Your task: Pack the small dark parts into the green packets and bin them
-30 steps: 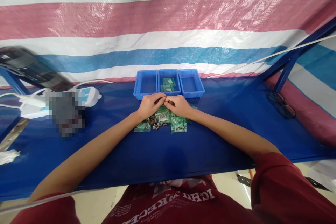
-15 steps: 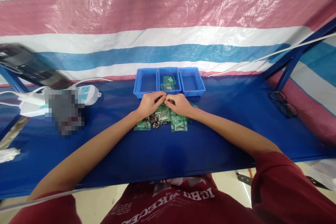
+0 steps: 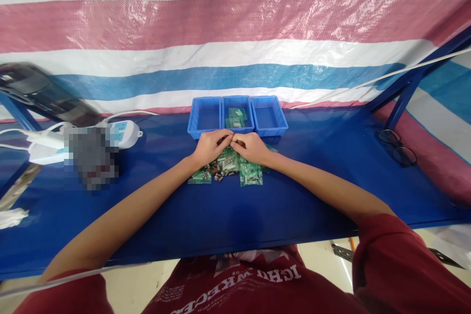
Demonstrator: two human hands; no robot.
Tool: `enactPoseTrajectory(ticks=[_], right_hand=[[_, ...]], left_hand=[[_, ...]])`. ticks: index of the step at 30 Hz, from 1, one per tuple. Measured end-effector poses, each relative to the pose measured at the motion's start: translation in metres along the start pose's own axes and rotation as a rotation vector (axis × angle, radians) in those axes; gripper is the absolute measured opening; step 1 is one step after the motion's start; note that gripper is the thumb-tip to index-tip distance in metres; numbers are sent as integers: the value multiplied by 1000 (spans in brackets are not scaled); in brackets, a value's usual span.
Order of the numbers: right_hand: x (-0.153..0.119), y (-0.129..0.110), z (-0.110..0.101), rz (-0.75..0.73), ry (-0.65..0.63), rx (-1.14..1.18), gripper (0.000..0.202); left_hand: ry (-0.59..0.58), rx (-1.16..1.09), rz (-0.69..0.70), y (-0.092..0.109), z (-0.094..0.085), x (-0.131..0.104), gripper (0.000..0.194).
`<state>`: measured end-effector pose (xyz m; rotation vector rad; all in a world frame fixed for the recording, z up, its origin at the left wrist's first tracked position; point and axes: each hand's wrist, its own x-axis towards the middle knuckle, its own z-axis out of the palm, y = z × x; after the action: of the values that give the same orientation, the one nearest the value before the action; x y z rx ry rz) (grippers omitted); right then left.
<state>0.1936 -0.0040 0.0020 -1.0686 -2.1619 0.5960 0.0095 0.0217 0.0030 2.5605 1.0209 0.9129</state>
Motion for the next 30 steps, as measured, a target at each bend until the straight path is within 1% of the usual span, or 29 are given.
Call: enactPoseTrajectory(ticks=[12, 30], right_hand=[[0, -1, -1, 9, -14, -7, 24], [-1, 0, -1, -7, 1, -11, 25]], left_hand=[[5, 2, 10, 0, 0, 0, 30], [20, 11, 21, -1, 1, 0, 30]])
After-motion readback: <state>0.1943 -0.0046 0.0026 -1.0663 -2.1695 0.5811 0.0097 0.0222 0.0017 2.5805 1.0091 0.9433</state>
